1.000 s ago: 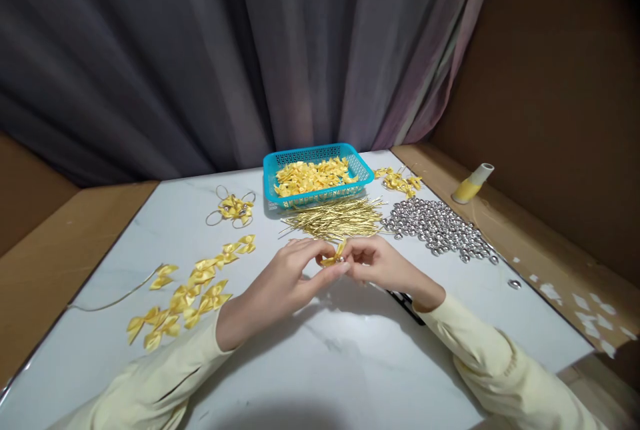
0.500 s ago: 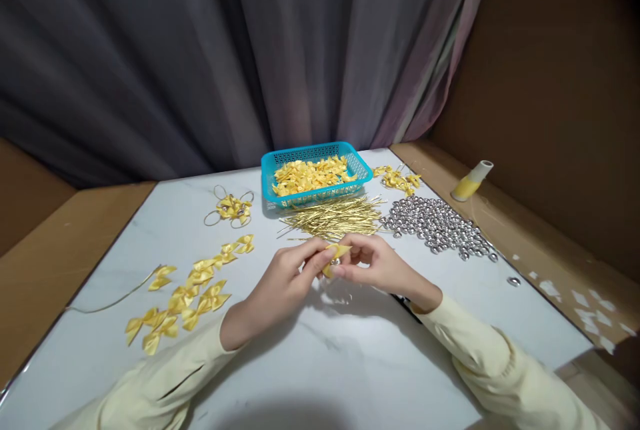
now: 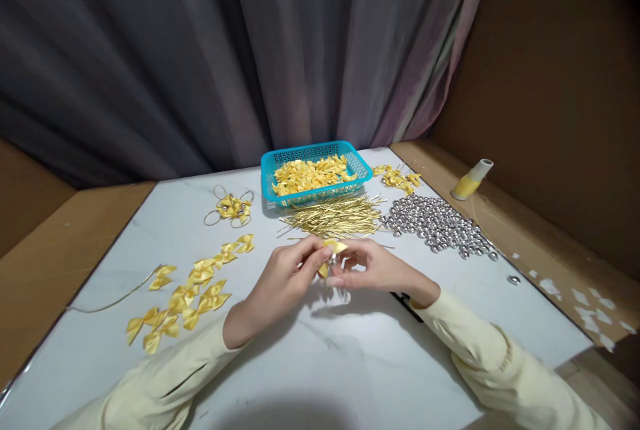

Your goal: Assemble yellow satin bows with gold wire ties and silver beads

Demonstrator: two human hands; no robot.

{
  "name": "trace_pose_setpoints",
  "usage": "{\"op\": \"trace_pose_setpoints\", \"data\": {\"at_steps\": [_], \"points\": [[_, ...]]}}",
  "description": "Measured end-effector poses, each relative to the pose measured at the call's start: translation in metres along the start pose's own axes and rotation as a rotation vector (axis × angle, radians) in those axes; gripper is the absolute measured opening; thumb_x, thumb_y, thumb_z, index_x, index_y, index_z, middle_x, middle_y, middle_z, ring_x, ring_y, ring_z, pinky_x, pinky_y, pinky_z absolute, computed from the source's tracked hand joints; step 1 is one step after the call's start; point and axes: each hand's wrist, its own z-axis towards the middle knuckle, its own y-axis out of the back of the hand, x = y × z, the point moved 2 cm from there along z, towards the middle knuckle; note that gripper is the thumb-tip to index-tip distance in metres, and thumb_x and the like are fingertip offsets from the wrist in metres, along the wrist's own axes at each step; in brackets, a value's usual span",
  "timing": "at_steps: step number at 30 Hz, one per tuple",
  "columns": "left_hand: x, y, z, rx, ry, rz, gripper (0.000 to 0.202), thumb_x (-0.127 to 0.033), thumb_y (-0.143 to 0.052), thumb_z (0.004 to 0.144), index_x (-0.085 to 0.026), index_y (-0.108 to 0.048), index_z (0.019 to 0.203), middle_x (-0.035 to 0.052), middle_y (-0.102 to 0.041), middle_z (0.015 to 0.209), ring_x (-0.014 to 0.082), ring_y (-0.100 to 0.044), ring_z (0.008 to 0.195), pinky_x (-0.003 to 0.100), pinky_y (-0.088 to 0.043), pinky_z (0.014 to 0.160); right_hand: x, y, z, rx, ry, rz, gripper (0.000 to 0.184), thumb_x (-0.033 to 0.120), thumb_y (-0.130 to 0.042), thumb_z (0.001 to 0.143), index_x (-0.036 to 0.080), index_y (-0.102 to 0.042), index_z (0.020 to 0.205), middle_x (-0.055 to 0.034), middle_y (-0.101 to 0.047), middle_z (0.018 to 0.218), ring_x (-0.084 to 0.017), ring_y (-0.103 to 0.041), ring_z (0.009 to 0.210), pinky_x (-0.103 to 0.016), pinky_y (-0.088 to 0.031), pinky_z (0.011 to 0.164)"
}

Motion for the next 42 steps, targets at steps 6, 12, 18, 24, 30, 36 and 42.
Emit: {"op": "trace_pose_setpoints", "data": {"at_steps": [6, 12, 18, 24, 30, 36, 42], "points": [[0.003, 0.0, 0.0, -0.043, -0.006, -0.005, 0.026, -0.032, -0.042, 0.089, -0.017, -0.05, 0.069, -0.0035, -0.046, 0.061, 0.0098, -0.043, 0.057, 0.021, -0.034, 0.054, -0.007, -0.004, -0.001, 0.074, -0.059, 0.023, 0.025, 0.04, -0.059, 0.078, 0.015, -0.062, 0.076, 0.0, -0.058, 0.066, -0.009, -0.052, 0.059, -0.023, -0.041, 0.058], [0.002, 0.004, 0.001, -0.09, 0.013, -0.027, 0.025, -0.033, -0.045, 0.088, -0.017, -0.05, 0.069, -0.0045, -0.048, 0.058, 0.0089, -0.045, 0.054, 0.02, -0.035, 0.052, -0.006, 0.0, -0.005, 0.115, -0.067, 0.065, 0.023, 0.034, -0.056, 0.082, 0.014, -0.06, 0.072, 0.0038, -0.051, 0.056, -0.006, -0.042, 0.05, -0.02, -0.035, 0.05], [-0.002, 0.005, -0.001, -0.136, 0.007, -0.022, 0.025, -0.031, -0.046, 0.088, -0.017, -0.051, 0.068, -0.0041, -0.05, 0.057, 0.0083, -0.045, 0.052, 0.02, -0.035, 0.05, 0.0, 0.007, -0.003, 0.027, -0.048, -0.031, 0.022, 0.024, -0.054, 0.082, 0.015, -0.058, 0.062, 0.0047, -0.051, 0.055, -0.006, -0.04, 0.049, -0.019, -0.033, 0.051], [0.0, 0.002, -0.002, -0.143, -0.006, -0.021, 0.025, -0.031, -0.046, 0.088, -0.017, -0.051, 0.067, -0.0042, -0.05, 0.055, 0.008, -0.045, 0.05, 0.02, -0.035, 0.048, -0.004, 0.007, -0.002, 0.047, -0.033, -0.043, 0.02, 0.023, -0.052, 0.082, 0.016, -0.059, 0.064, 0.0042, -0.053, 0.058, -0.007, -0.043, 0.052, -0.02, -0.035, 0.053], [-0.003, 0.006, 0.001, -0.096, -0.013, -0.003, 0.027, -0.034, -0.046, 0.087, -0.017, -0.053, 0.067, -0.0033, -0.05, 0.056, 0.0089, -0.045, 0.052, 0.02, -0.036, 0.049, -0.008, 0.008, 0.0, 0.004, 0.003, -0.058, 0.021, 0.032, -0.055, 0.082, 0.016, -0.061, 0.069, 0.0022, -0.057, 0.061, -0.009, -0.051, 0.057, -0.023, -0.04, 0.058], [-0.006, 0.011, 0.003, -0.053, 0.011, -0.014, 0.026, -0.035, -0.047, 0.086, -0.017, -0.058, 0.071, -0.0031, -0.053, 0.058, 0.0092, -0.045, 0.054, 0.021, -0.036, 0.051, -0.011, 0.009, 0.002, -0.053, 0.024, 0.129, 0.013, 0.029, -0.06, 0.079, 0.016, -0.062, 0.076, -0.003, -0.065, 0.082, -0.013, -0.06, 0.08, -0.03, -0.046, 0.076], [0.001, 0.009, 0.004, -0.07, 0.062, -0.047, 0.022, -0.036, -0.05, 0.084, -0.017, -0.061, 0.079, -0.0015, -0.058, 0.065, 0.0103, -0.047, 0.057, 0.022, -0.038, 0.053, -0.009, 0.003, 0.0, 0.014, -0.023, 0.462, 0.039, 0.026, -0.065, 0.075, 0.022, -0.046, 0.109, -0.0023, -0.059, 0.092, -0.012, -0.063, 0.068, -0.032, -0.049, 0.071]]}}
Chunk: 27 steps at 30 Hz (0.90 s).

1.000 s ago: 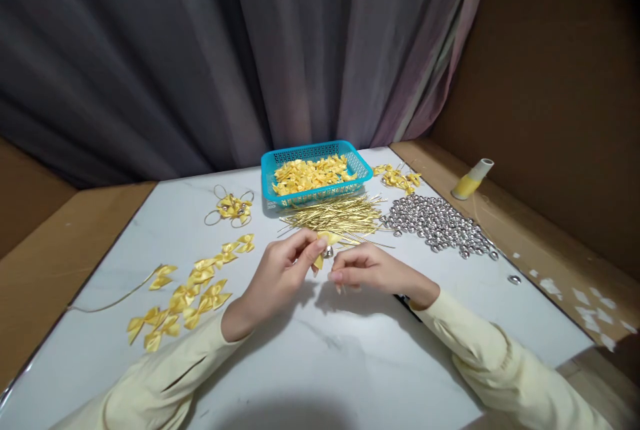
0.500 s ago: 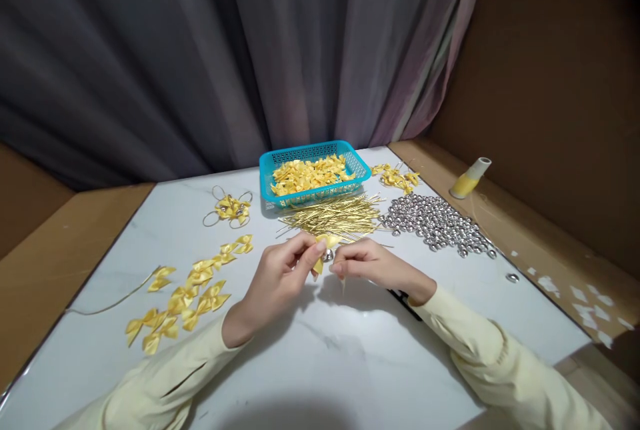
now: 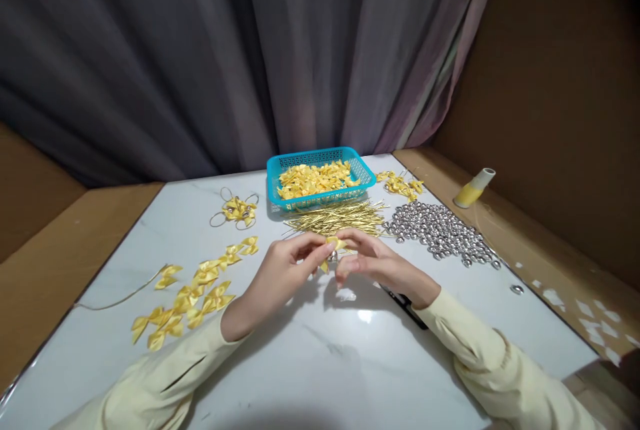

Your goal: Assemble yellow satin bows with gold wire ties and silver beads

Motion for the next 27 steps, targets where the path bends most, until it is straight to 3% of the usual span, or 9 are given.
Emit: {"op": "trace_pose_setpoints", "data": {"at_steps": [2, 7, 14, 21, 27], "points": [[0.003, -0.0021, 0.0002, 0.009, 0.014, -0.046, 0.021, -0.037, -0.052, 0.083, -0.017, -0.059, 0.081, -0.0025, -0.056, 0.062, 0.0103, -0.046, 0.055, 0.022, -0.037, 0.052, 0.0001, -0.0025, 0.0001, -0.029, -0.006, -0.008, 0.042, 0.027, -0.067, 0.073, 0.023, -0.045, 0.109, -0.0018, -0.057, 0.096, -0.007, -0.057, 0.057, -0.026, -0.048, 0.06], [0.0044, -0.0061, 0.0013, 0.114, 0.091, -0.189, 0.023, -0.04, -0.052, 0.082, -0.017, -0.055, 0.082, -0.0046, -0.051, 0.057, 0.0103, -0.048, 0.051, 0.022, -0.038, 0.05, -0.0014, -0.0064, 0.0008, -0.119, -0.061, -0.122, 0.035, 0.03, -0.07, 0.07, 0.02, -0.048, 0.095, 0.0041, -0.056, 0.072, -0.003, -0.046, 0.047, -0.016, -0.033, 0.042], [0.0029, -0.0059, 0.0024, 0.204, 0.182, -0.25, 0.028, -0.044, -0.046, 0.085, -0.018, -0.055, 0.086, -0.0018, -0.058, 0.068, 0.0103, -0.053, 0.054, 0.022, -0.041, 0.053, -0.002, -0.0056, 0.0005, -0.102, -0.05, -0.137, 0.03, 0.03, -0.068, 0.072, 0.018, -0.05, 0.091, 0.0011, -0.062, 0.072, -0.005, -0.051, 0.053, -0.015, -0.032, 0.044], [0.0009, -0.0073, 0.0001, 0.215, 0.041, -0.135, 0.024, -0.037, -0.045, 0.087, -0.018, -0.055, 0.077, -0.0025, -0.056, 0.067, 0.0109, -0.052, 0.06, 0.022, -0.041, 0.058, 0.0014, -0.005, -0.0008, -0.125, -0.057, -0.186, 0.026, 0.032, -0.068, 0.072, 0.017, -0.05, 0.081, 0.0036, -0.059, 0.063, -0.005, -0.049, 0.048, -0.016, -0.037, 0.044], [-0.0017, -0.0086, -0.0036, 0.21, -0.02, -0.012, 0.032, -0.033, -0.038, 0.091, -0.017, -0.052, 0.067, -0.0036, -0.052, 0.06, 0.0094, -0.049, 0.057, 0.022, -0.038, 0.058, 0.0007, -0.0087, -0.0035, -0.032, -0.055, -0.149, 0.021, 0.029, -0.066, 0.075, 0.016, -0.049, 0.076, -0.0004, -0.065, 0.071, -0.005, -0.053, 0.049, -0.019, -0.04, 0.048]]}}
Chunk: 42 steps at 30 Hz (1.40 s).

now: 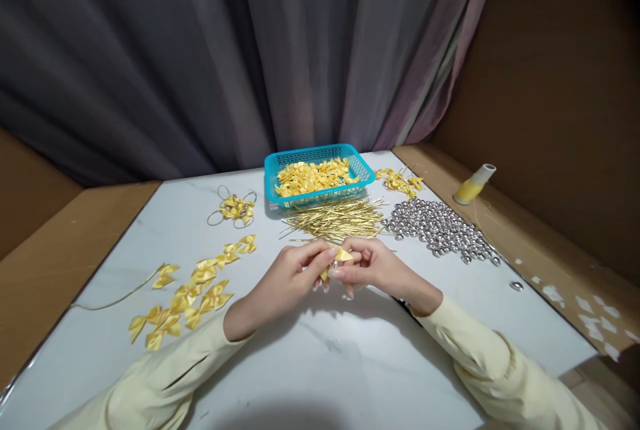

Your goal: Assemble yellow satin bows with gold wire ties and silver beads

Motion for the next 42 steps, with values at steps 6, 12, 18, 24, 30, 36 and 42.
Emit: {"op": "trace_pose_setpoints", "data": {"at_steps": [6, 12, 18, 24, 30, 36, 42], "points": [[0.006, -0.003, -0.001, -0.042, -0.048, 0.049, 0.028, -0.031, -0.039, 0.091, -0.017, -0.052, 0.071, -0.0055, -0.045, 0.054, 0.0083, -0.043, 0.05, 0.021, -0.034, 0.053, -0.001, 0.002, 0.0, 0.034, 0.03, -0.039, 0.019, 0.027, -0.066, 0.074, 0.016, -0.05, 0.075, 0.0041, -0.059, 0.06, -0.006, -0.053, 0.049, -0.019, -0.04, 0.049], [0.006, -0.004, 0.002, -0.024, 0.019, -0.063, 0.021, -0.034, -0.039, 0.091, -0.019, -0.05, 0.082, -0.006, -0.051, 0.057, 0.0092, -0.047, 0.054, 0.021, -0.036, 0.056, 0.007, 0.006, -0.002, -0.04, 0.046, -0.185, 0.019, 0.032, -0.061, 0.078, 0.016, -0.052, 0.076, 0.0033, -0.059, 0.059, -0.006, -0.05, 0.05, -0.019, -0.034, 0.047], [0.006, 0.0, 0.003, -0.061, 0.004, -0.054, 0.021, -0.036, -0.043, 0.089, -0.019, -0.055, 0.084, -0.0013, -0.056, 0.079, 0.0132, -0.052, 0.074, 0.024, -0.039, 0.067, 0.008, 0.008, -0.003, -0.075, 0.042, -0.264, 0.02, 0.034, -0.063, 0.076, 0.015, -0.056, 0.079, 0.0044, -0.055, 0.053, -0.005, -0.044, 0.045, -0.019, -0.029, 0.045], [0.006, 0.0, 0.003, -0.074, 0.068, -0.071, 0.022, -0.036, -0.048, 0.086, -0.017, -0.055, 0.078, -0.0014, -0.056, 0.074, 0.0135, -0.051, 0.071, 0.025, -0.038, 0.065, 0.006, 0.005, -0.003, -0.087, 0.03, -0.302, 0.024, 0.038, -0.064, 0.074, 0.015, -0.057, 0.074, 0.0052, -0.051, 0.05, -0.005, -0.042, 0.044, -0.019, -0.03, 0.045], [0.011, -0.001, 0.003, -0.011, 0.113, -0.169, 0.025, -0.039, -0.051, 0.084, -0.016, -0.055, 0.076, -0.0021, -0.053, 0.07, 0.0123, -0.047, 0.067, 0.023, -0.036, 0.062, 0.008, 0.005, -0.005, 0.002, 0.05, -0.381, 0.024, 0.038, -0.06, 0.079, 0.014, -0.059, 0.076, 0.0057, -0.047, 0.05, -0.004, -0.035, 0.043, -0.019, -0.026, 0.042], [0.008, -0.001, 0.003, -0.007, 0.113, -0.165, 0.025, -0.039, -0.051, 0.084, -0.017, -0.057, 0.074, -0.0024, -0.054, 0.069, 0.0116, -0.047, 0.065, 0.023, -0.035, 0.061, 0.007, 0.007, -0.005, 0.009, 0.094, -0.465, 0.025, 0.038, -0.061, 0.078, 0.014, -0.06, 0.074, 0.0051, -0.047, 0.052, -0.005, -0.037, 0.046, -0.02, -0.028, 0.044], [0.003, 0.003, 0.002, -0.024, 0.081, -0.16, 0.023, -0.038, -0.046, 0.087, -0.018, -0.054, 0.078, -0.0025, -0.052, 0.074, 0.0123, -0.048, 0.071, 0.023, -0.037, 0.066, 0.006, 0.008, -0.004, -0.043, 0.065, -0.419, 0.023, 0.038, -0.059, 0.079, 0.015, -0.058, 0.077, 0.0056, -0.048, 0.051, -0.005, -0.038, 0.044, -0.019, -0.028, 0.043]]}}
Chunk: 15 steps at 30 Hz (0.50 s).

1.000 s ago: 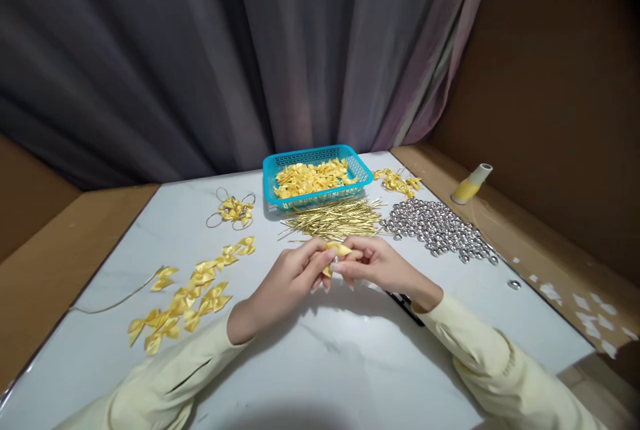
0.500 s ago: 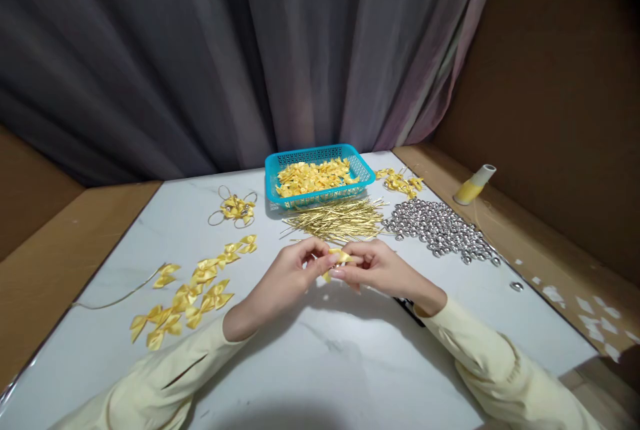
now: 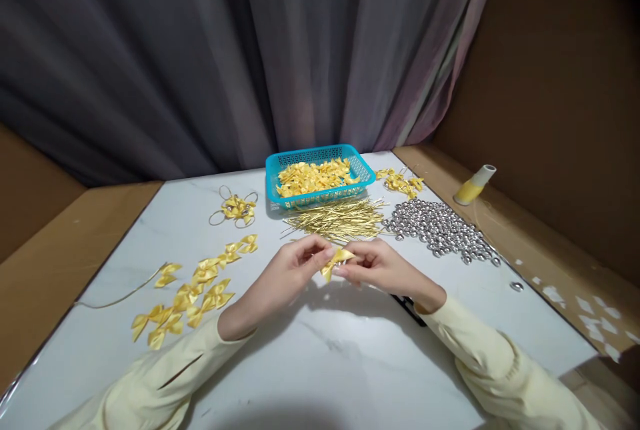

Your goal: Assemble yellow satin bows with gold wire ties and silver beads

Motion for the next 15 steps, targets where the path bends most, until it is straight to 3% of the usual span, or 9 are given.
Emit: {"op": "trace_pose_setpoints", "data": {"at_steps": [4, 10, 15], "points": [[-0.0007, 0.0024, 0.0005, -0.028, 0.006, 0.081, 0.032, -0.04, -0.034, 0.091, -0.018, -0.051, 0.076, -0.0026, -0.047, 0.071, 0.0122, -0.044, 0.068, 0.024, -0.036, 0.065, -0.0001, 0.0004, 0.0003, -0.032, -0.029, 0.013, 0.026, 0.04, -0.058, 0.079, 0.015, -0.055, 0.073, 0.0053, -0.048, 0.05, -0.005, -0.039, 0.044, -0.019, -0.029, 0.043], [-0.0014, -0.0009, -0.0009, 0.012, -0.029, 0.215, 0.025, -0.04, -0.043, 0.088, -0.019, -0.053, 0.081, -0.0024, -0.055, 0.074, 0.0125, -0.049, 0.067, 0.022, -0.034, 0.058, 0.0008, 0.0002, 0.0006, -0.026, -0.026, 0.005, 0.027, 0.04, -0.057, 0.079, 0.016, -0.051, 0.069, 0.0061, -0.048, 0.048, -0.005, -0.037, 0.042, -0.019, -0.027, 0.042], [-0.0023, -0.0027, -0.0031, 0.018, -0.084, 0.256, 0.027, -0.034, -0.038, 0.091, -0.017, -0.052, 0.073, -0.0028, -0.053, 0.068, 0.0113, -0.048, 0.064, 0.022, -0.036, 0.06, 0.0008, -0.0004, 0.0, 0.012, -0.026, 0.007, 0.026, 0.041, -0.058, 0.079, 0.015, -0.055, 0.074, 0.0059, -0.048, 0.05, -0.005, -0.039, 0.043, -0.019, -0.028, 0.043]]}}
